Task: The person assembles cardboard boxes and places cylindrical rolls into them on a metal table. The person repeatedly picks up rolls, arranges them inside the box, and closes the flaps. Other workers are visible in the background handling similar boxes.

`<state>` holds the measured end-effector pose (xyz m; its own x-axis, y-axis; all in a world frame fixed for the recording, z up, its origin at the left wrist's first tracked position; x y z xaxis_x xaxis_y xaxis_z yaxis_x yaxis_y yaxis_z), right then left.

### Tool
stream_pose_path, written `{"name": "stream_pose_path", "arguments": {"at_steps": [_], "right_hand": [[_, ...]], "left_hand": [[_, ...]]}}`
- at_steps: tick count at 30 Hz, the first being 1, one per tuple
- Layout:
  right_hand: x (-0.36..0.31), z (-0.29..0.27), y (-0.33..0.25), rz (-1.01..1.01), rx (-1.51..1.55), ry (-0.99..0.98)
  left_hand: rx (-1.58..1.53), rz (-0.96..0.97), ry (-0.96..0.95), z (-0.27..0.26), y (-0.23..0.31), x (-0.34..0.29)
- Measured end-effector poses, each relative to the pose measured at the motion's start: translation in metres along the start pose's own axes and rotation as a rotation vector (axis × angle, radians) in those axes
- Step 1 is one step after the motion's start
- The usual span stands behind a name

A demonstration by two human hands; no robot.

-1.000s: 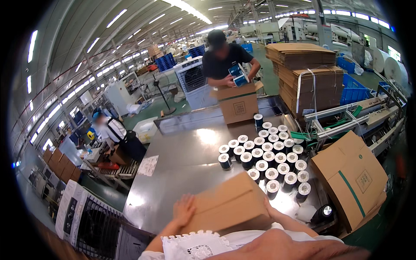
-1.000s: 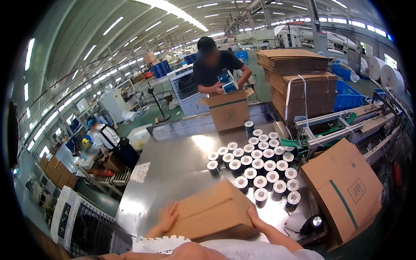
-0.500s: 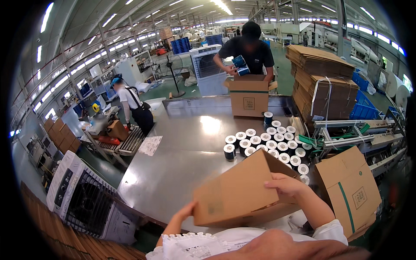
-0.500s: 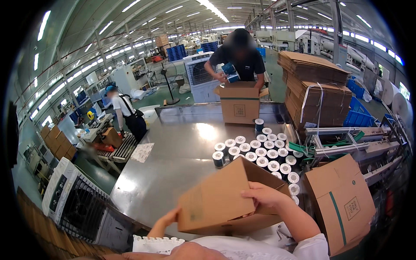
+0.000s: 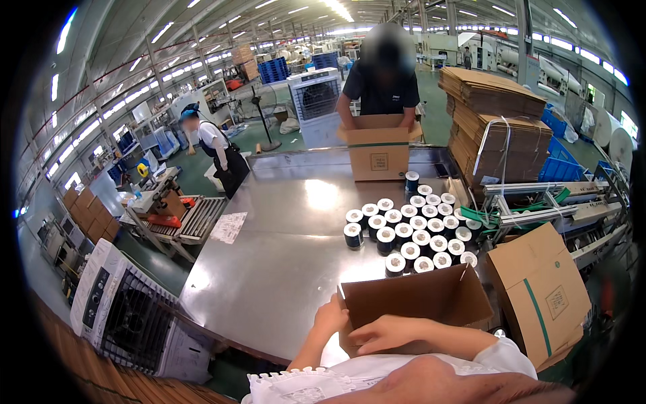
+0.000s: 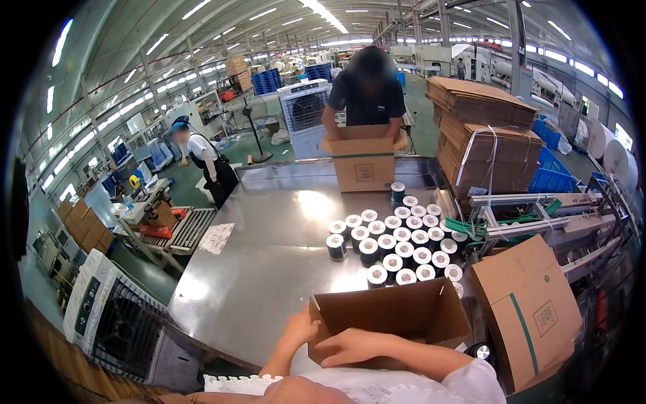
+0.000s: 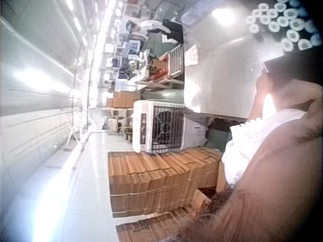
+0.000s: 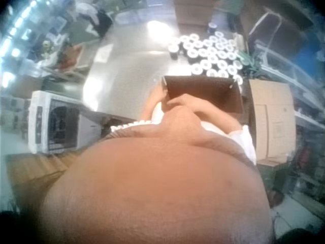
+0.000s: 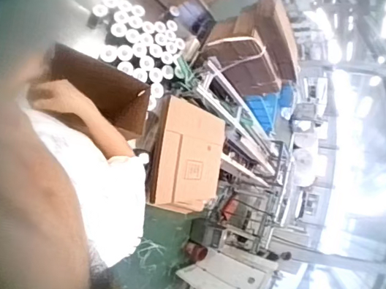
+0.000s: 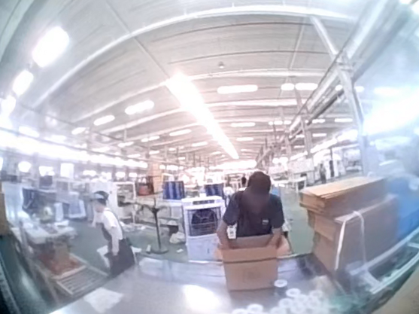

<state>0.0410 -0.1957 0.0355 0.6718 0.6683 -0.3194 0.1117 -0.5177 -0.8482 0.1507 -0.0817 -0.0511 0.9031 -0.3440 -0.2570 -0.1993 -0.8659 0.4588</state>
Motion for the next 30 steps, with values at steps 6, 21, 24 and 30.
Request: {"name": "stream_pose_path", "arguments": {"at_steps": [6, 21, 24, 30], "right_hand": [[-0.177, -0.053, 0.079, 0.726, -0.576, 1.091], [-0.271, 0.05, 0.283, 0.93, -0.377, 1.205], [-0.212, 0.036, 0.259, 0.998, -0.024, 0.992], [-0.168, 0.069, 0.3, 0.746, -0.033, 1.119]], "left_hand": [[-0.266, 0.06, -0.076, 0.014, -0.079, 0.029], [0.131, -0.064, -0.049, 0.049, -0.049, 0.011], [-0.067, -0.064, -0.245, 0.076, -0.069, 0.004], [-0.236, -0.124, -0.228, 0.041, -0.092, 0.02]]}}
Point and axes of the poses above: each hand's wrist, its own x-axis towards the middle knuckle, its own z-axis out of the palm, y = z × x, the point moved 6 cm from there along x, towards the middle knuckle, and after that the axes turned 4 degrees about -z, right-handed, at the moved point
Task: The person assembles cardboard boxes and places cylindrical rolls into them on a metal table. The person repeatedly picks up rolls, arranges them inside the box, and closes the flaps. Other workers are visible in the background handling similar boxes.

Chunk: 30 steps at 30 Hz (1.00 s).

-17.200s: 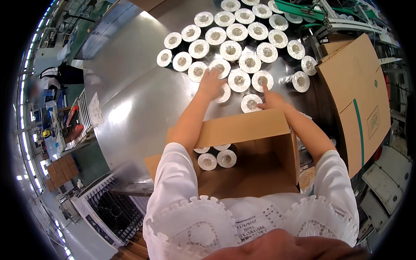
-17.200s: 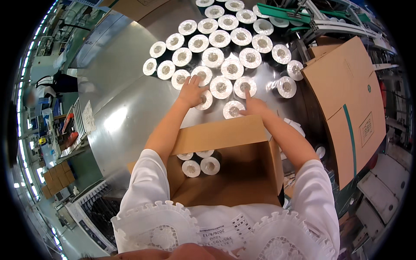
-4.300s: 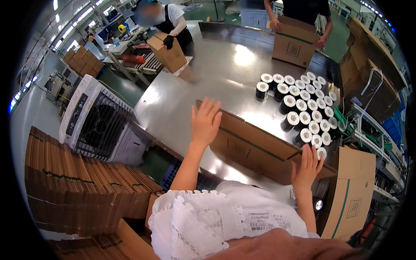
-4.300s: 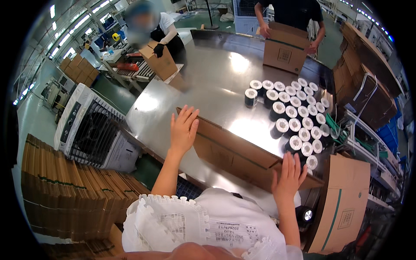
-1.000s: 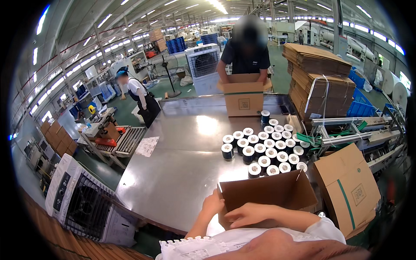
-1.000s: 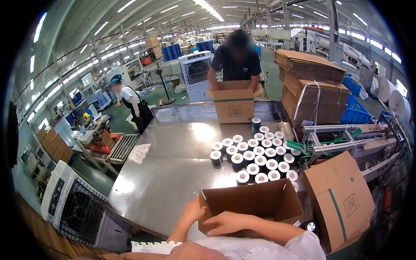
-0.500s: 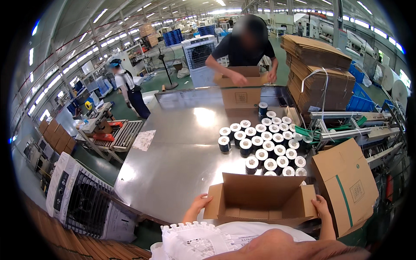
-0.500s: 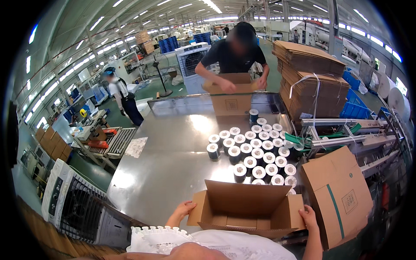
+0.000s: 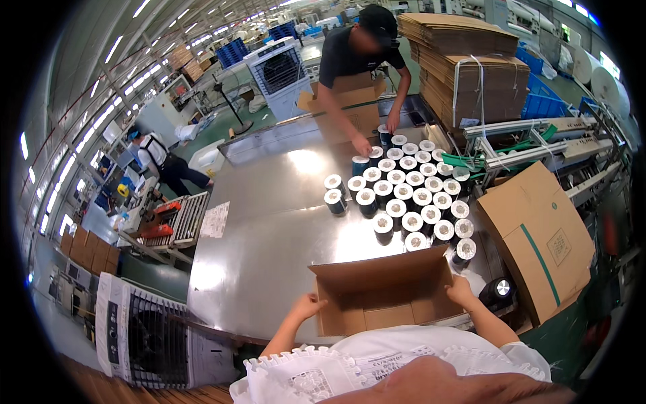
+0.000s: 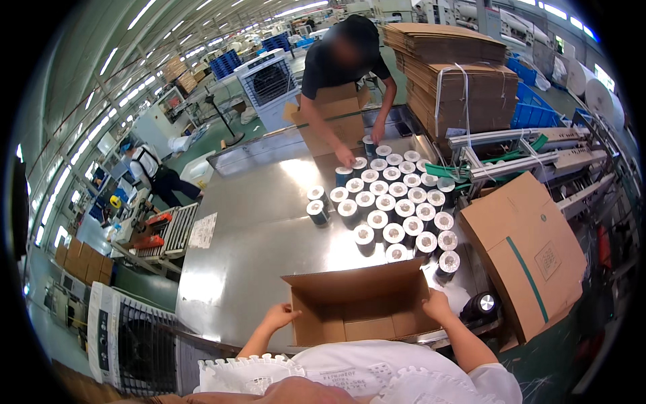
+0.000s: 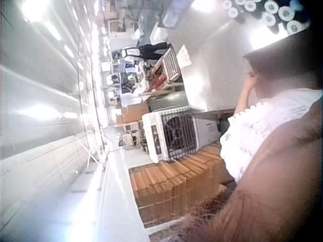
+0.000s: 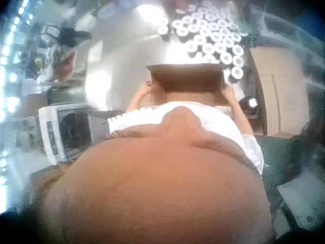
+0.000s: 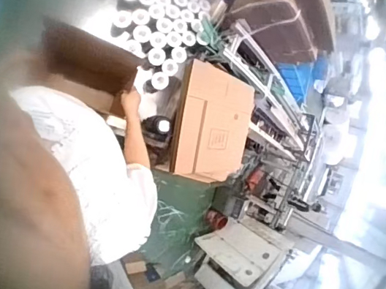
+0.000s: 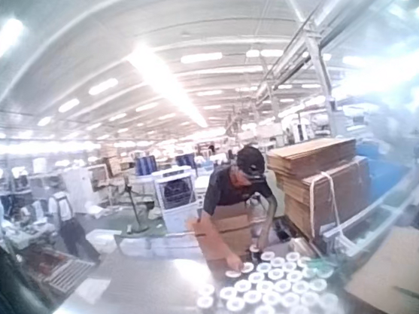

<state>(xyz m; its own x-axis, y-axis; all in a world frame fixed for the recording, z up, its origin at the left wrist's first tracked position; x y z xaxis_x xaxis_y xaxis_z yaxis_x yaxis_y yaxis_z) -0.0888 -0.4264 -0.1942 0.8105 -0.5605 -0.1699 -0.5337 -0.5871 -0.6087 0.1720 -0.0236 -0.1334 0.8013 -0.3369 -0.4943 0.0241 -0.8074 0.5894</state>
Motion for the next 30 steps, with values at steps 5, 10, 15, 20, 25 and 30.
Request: {"name": "stream_pose_path", "arguments": {"at_steps": [5, 10, 15, 20, 25, 30], "right_hand": [[-0.013, 0.01, -0.027, -0.051, 0.008, 0.016], [-0.017, 0.008, -0.033, -0.05, 0.033, 0.029], [-0.025, 0.001, -0.032, -0.007, 0.015, -0.007], [-0.027, 0.003, -0.036, -0.027, 0.071, -0.035], [-0.025, -0.003, -0.041, 0.109, 0.113, -0.084], [0.049, -0.042, 0.033, 0.206, 0.05, 0.162]], "left_hand": [[0.36, 0.726, 0.557, -0.052, 0.143, -0.044], [0.641, 0.814, 0.051, 0.036, 0.2, -0.004], [0.723, 0.631, -0.215, 0.048, 0.211, 0.055], [0.492, 0.209, -0.605, 0.097, 0.156, 0.143], [0.419, 0.248, -0.8, 0.195, 0.088, 0.152], [0.289, 0.73, -0.248, 0.223, 0.149, 0.177]]}}
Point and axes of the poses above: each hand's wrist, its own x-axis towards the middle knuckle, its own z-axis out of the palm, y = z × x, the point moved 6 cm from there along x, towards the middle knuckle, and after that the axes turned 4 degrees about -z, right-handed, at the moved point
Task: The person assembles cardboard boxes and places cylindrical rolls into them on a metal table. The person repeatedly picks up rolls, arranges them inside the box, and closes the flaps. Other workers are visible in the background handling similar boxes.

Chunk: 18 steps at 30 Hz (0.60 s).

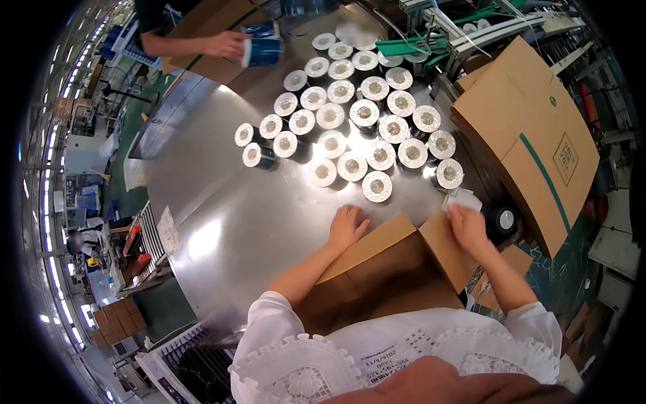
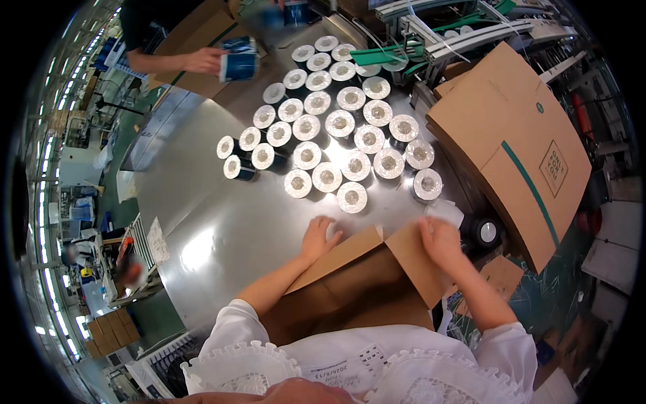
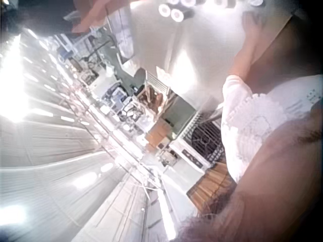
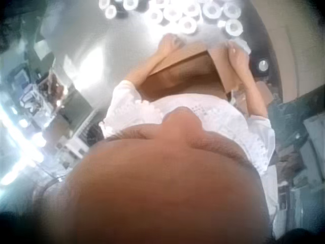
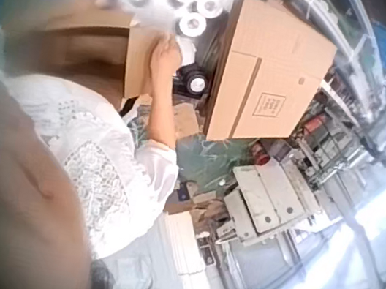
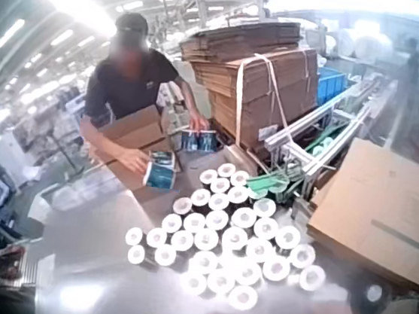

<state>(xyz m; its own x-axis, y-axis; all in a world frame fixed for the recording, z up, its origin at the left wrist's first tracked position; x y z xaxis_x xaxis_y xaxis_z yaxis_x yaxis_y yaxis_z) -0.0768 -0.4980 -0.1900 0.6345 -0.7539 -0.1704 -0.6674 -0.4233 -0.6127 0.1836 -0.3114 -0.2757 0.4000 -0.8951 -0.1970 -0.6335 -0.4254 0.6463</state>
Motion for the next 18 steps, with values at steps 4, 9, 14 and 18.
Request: {"name": "stream_pose_path", "arguments": {"at_steps": [4, 9, 14, 18], "right_hand": [[0.093, 0.02, 0.078, -0.04, -0.49, -0.032], [0.167, 0.064, 0.14, -0.019, -0.336, -0.396], [0.173, 0.069, 0.134, -0.032, -0.243, -0.36], [0.138, 0.025, 0.073, -0.144, -0.349, -0.418]], "left_hand": [[0.264, 0.177, 0.141, 0.002, 0.019, 0.069], [0.399, 0.087, 0.144, 0.016, 0.014, 0.119], [0.422, -0.004, -0.121, 0.027, -0.003, 0.141], [0.207, -0.037, -0.031, -0.052, -0.003, 0.12]]}}
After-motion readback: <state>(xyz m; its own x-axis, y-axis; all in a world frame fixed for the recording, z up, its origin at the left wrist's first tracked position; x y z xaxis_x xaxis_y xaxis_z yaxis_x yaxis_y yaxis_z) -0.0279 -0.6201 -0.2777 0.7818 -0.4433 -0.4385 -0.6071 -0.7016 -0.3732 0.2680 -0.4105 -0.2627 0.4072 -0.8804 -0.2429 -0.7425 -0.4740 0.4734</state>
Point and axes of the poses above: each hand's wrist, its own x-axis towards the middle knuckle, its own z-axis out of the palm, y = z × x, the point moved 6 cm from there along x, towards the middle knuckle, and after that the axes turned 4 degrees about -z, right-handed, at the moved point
